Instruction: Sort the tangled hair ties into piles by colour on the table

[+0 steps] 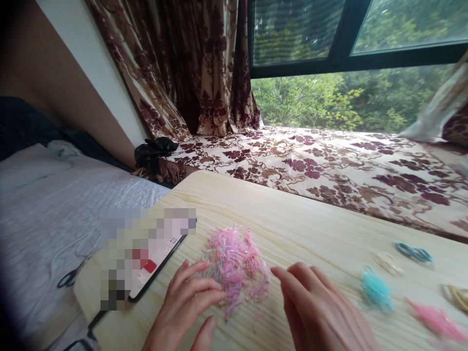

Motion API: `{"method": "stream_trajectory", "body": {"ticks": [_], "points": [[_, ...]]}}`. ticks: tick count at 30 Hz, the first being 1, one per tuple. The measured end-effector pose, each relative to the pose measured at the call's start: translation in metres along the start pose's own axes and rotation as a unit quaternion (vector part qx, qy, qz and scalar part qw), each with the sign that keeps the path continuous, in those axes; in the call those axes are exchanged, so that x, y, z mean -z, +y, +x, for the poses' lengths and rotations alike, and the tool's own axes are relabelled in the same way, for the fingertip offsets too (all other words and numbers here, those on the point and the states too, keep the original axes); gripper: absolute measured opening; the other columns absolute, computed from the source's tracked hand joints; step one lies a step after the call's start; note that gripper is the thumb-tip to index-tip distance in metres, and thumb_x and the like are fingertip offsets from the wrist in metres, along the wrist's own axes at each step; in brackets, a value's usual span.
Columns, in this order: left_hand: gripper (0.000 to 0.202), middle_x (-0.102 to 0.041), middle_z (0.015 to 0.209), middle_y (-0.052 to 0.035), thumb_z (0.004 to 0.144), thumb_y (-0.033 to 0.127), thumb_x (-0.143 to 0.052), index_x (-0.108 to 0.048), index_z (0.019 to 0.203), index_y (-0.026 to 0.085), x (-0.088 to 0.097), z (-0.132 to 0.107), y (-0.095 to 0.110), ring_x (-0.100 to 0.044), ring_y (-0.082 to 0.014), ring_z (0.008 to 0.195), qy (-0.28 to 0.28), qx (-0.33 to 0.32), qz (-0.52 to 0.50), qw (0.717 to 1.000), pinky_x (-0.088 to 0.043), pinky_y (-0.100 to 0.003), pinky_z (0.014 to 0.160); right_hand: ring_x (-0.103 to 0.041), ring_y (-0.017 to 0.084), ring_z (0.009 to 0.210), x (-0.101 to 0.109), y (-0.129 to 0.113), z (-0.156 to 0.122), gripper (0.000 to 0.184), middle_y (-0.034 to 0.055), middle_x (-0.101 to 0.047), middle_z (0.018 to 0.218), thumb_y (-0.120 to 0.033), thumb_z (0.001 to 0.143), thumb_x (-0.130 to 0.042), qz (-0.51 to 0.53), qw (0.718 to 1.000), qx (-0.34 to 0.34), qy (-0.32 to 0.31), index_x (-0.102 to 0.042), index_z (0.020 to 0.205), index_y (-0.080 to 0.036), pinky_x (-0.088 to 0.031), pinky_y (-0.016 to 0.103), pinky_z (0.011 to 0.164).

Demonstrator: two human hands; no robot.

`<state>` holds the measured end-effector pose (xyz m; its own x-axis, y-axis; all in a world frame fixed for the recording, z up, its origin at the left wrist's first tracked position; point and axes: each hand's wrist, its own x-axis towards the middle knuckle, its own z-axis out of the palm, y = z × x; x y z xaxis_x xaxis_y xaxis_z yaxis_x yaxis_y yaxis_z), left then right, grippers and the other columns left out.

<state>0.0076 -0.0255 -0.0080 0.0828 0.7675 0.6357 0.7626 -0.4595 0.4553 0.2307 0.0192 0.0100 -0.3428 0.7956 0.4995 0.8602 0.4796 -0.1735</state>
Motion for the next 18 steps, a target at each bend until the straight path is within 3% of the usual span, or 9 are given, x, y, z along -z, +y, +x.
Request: {"method": "stream_trajectory", "body": {"ticks": [6, 12, 18], "points": [[0.039, -0.070, 0.093, 0.0005, 0.080, 0.001, -0.045, -0.060, 0.105, 0.027, -0.001, 0.001, 0.001, -0.058, -0.0197, 0.122, 0.003, 0.007, -0.034, 0.999, -0.026, -0.042, 0.120, -0.059, 0.017, 0.061, -0.001, -0.004, 0.009, 0.035, 0.0026, -0.059, 0.066, -0.049, 0.097, -0.051, 0.005, 1.000, 0.004, -0.022, -0.066, 0.077, -0.025, -0.044, 0.026, 0.052], [0.037, -0.071, 0.093, -0.0003, 0.079, 0.003, -0.047, -0.061, 0.105, 0.026, 0.000, 0.001, 0.001, -0.060, -0.0214, 0.120, -0.006, 0.007, -0.024, 1.000, -0.028, -0.044, 0.119, -0.061, 0.014, 0.054, 0.006, -0.004, 0.029, 0.034, -0.0008, -0.057, 0.064, -0.031, 0.100, -0.041, -0.002, 0.996, 0.084, -0.041, -0.057, 0.071, -0.025, -0.044, 0.025, 0.046], [0.039, -0.071, 0.093, 0.0008, 0.076, 0.002, -0.048, -0.061, 0.103, 0.027, 0.001, 0.000, 0.001, -0.061, -0.0213, 0.119, -0.011, 0.013, -0.011, 1.000, -0.027, -0.043, 0.120, -0.061, 0.012, 0.052, 0.011, 0.000, 0.032, 0.034, -0.0020, -0.056, 0.063, -0.026, 0.100, -0.039, -0.003, 0.995, 0.093, -0.033, -0.055, 0.070, -0.026, -0.046, 0.023, 0.045]]}}
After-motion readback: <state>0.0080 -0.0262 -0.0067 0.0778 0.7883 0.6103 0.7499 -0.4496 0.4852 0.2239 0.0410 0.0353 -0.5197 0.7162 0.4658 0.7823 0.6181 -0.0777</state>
